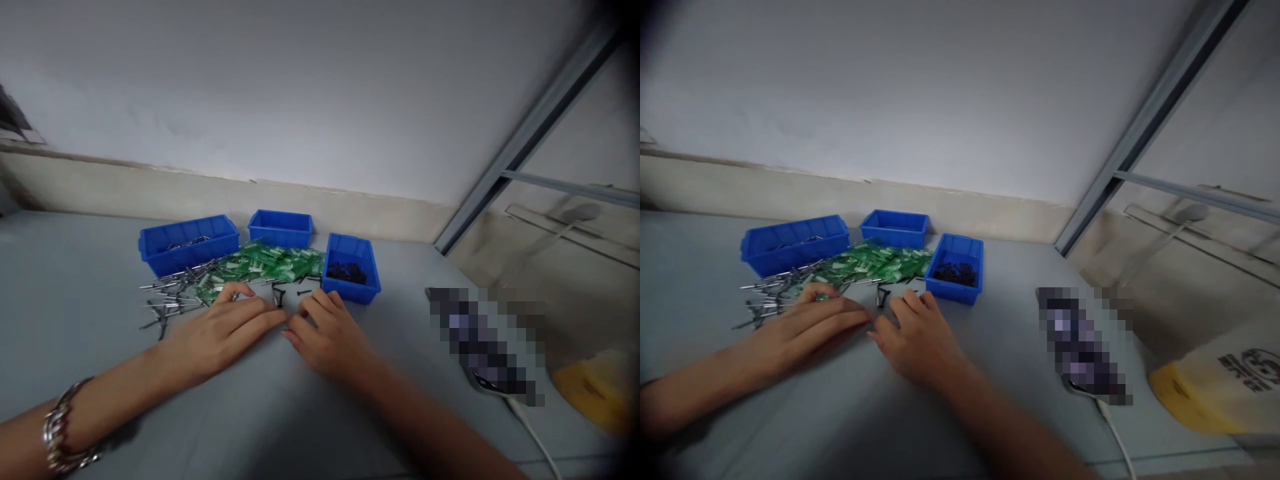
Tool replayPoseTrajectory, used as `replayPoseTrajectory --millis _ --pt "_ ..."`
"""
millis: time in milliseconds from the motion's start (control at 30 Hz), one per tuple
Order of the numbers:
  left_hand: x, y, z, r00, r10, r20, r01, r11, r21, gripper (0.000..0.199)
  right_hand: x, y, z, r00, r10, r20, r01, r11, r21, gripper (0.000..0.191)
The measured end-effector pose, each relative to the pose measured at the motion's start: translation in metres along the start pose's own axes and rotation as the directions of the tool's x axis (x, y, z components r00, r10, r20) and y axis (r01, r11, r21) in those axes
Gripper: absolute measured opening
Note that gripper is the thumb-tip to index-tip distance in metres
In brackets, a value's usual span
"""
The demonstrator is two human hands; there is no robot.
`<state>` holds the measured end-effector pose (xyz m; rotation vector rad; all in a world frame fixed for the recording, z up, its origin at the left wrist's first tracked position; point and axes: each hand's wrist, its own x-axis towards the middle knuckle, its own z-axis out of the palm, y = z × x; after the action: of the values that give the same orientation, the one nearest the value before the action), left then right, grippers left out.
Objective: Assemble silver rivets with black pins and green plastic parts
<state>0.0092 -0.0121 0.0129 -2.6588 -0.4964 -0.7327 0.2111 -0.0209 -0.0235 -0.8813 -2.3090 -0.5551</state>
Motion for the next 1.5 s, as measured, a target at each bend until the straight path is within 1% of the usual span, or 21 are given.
replayPoseTrajectory --millis 167,333,467,533,600,667,800,933,1100,1233,1500 --pt "0.002 0.003 0.000 0.999 -0.026 0.033 0.028 0.999 -0.036 0.033 0.001 0.001 -0.002 1.000 0.000 0.011 0.000 0.999 0.034 0.023" --pt "0.003 0.005 -0.002 1.000 -0.003 0.009 0.003 1.000 0.023 0.033 0.002 0.001 -0.003 1.000 0.021 -0.006 -0.021 0.999 0.044 0.025" --pt "0.006 0.008 -0.007 1.000 0.016 0.013 -0.017 0.999 0.043 0.034 0.002 0.001 -0.004 0.999 0.012 0.038 -0.015 0.996 0.092 0.025" --pt "0.006 0.009 -0.006 1.000 0.012 0.017 -0.013 0.999 0.039 0.033 0.002 0.001 -0.005 0.999 0.011 0.046 -0.016 0.993 0.117 0.024" --pt "0.005 0.008 -0.002 1.000 -0.021 0.002 0.021 0.999 0.043 0.027 0.002 0.002 -0.005 0.999 0.021 0.026 -0.024 0.991 0.134 0.023" --pt "0.003 0.006 0.004 0.997 -0.080 -0.012 0.080 0.995 0.067 0.018 0.002 0.003 -0.005 0.999 0.041 0.001 -0.041 0.989 0.144 0.023" --pt "-0.003 0.002 0.013 0.993 -0.111 0.026 0.108 0.987 0.121 0.019 0.003 0.004 -0.006 0.996 0.080 -0.029 -0.074 0.983 0.168 0.022" --pt "-0.003 -0.002 0.012 0.989 -0.139 0.053 0.130 0.981 0.143 0.017 0.003 0.005 -0.008 0.991 0.107 -0.075 -0.092 0.979 0.184 0.018" --pt "-0.004 -0.004 0.012 0.986 -0.156 0.059 0.148 0.981 0.123 0.017 0.002 0.007 -0.006 0.984 0.111 -0.139 -0.085 0.979 0.186 0.017" --pt "-0.005 -0.005 0.013 0.986 -0.162 0.050 0.156 0.982 0.110 0.017 0.001 0.007 -0.004 0.986 0.110 -0.125 -0.087 0.981 0.173 0.018" --pt "-0.003 -0.002 0.013 0.989 -0.148 -0.013 0.148 0.983 0.105 0.016 0.001 0.007 -0.003 0.986 0.118 -0.122 -0.098 0.982 0.159 0.018"
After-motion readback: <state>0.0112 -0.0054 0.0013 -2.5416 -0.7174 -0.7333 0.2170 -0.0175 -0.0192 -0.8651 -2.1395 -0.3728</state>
